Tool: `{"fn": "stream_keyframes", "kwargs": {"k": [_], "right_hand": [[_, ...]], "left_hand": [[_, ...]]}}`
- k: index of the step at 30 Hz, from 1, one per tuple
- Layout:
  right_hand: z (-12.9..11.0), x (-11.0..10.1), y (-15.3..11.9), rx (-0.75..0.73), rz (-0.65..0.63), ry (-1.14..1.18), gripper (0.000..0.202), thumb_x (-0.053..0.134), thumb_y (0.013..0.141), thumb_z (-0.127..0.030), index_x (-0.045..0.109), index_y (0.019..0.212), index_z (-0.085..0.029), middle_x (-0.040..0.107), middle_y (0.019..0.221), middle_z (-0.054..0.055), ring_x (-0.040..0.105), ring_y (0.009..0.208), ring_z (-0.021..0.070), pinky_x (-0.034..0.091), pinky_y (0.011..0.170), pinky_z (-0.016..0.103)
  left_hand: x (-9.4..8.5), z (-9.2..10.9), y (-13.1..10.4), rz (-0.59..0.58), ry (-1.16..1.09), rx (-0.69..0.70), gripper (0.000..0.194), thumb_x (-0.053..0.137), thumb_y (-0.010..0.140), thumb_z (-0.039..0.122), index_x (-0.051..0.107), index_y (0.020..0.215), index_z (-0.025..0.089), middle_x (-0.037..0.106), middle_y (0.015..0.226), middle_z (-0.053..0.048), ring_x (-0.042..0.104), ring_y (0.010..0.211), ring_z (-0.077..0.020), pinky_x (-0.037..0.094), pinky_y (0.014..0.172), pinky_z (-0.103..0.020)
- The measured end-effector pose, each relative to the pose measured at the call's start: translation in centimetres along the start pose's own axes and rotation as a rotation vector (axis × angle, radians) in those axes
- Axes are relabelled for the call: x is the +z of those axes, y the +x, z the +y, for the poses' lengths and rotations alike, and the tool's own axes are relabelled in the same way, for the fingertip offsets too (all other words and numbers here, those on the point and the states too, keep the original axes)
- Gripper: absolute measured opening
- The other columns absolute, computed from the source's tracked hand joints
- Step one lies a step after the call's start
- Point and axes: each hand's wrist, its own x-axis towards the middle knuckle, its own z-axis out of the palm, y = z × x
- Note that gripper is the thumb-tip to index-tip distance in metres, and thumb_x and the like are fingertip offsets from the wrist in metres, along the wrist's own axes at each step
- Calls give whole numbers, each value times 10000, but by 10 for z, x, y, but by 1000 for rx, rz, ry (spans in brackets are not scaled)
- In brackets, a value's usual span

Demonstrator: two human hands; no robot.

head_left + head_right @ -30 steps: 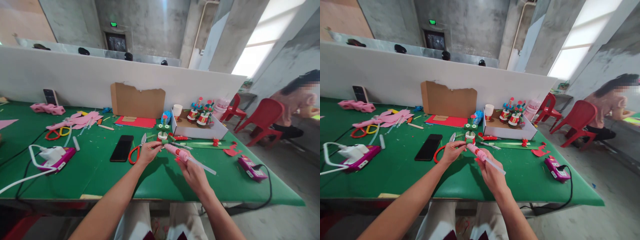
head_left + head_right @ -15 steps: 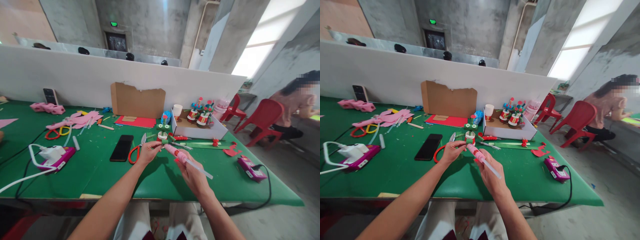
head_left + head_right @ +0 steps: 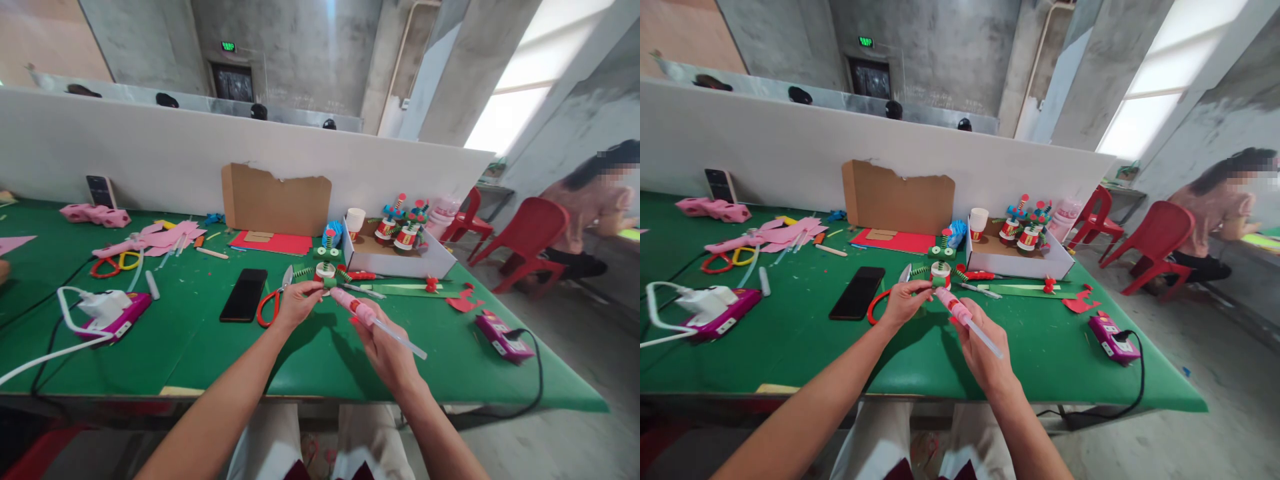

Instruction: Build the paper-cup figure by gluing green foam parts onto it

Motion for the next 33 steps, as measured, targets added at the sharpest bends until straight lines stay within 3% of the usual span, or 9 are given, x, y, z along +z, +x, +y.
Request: {"fn": "stream_keyframes", "kwargs": {"k": [33], "right_hand": [[4, 1, -3, -15, 46, 24, 330, 376, 963, -301, 577, 1193, -177, 705, 1037, 105, 686, 875, 218, 539, 702, 283]], "left_hand": [[1, 3, 1, 6, -59, -59, 150, 697, 721, 320, 758, 756, 187, 718, 627, -2, 613, 512, -122, 494, 516, -209]]}}
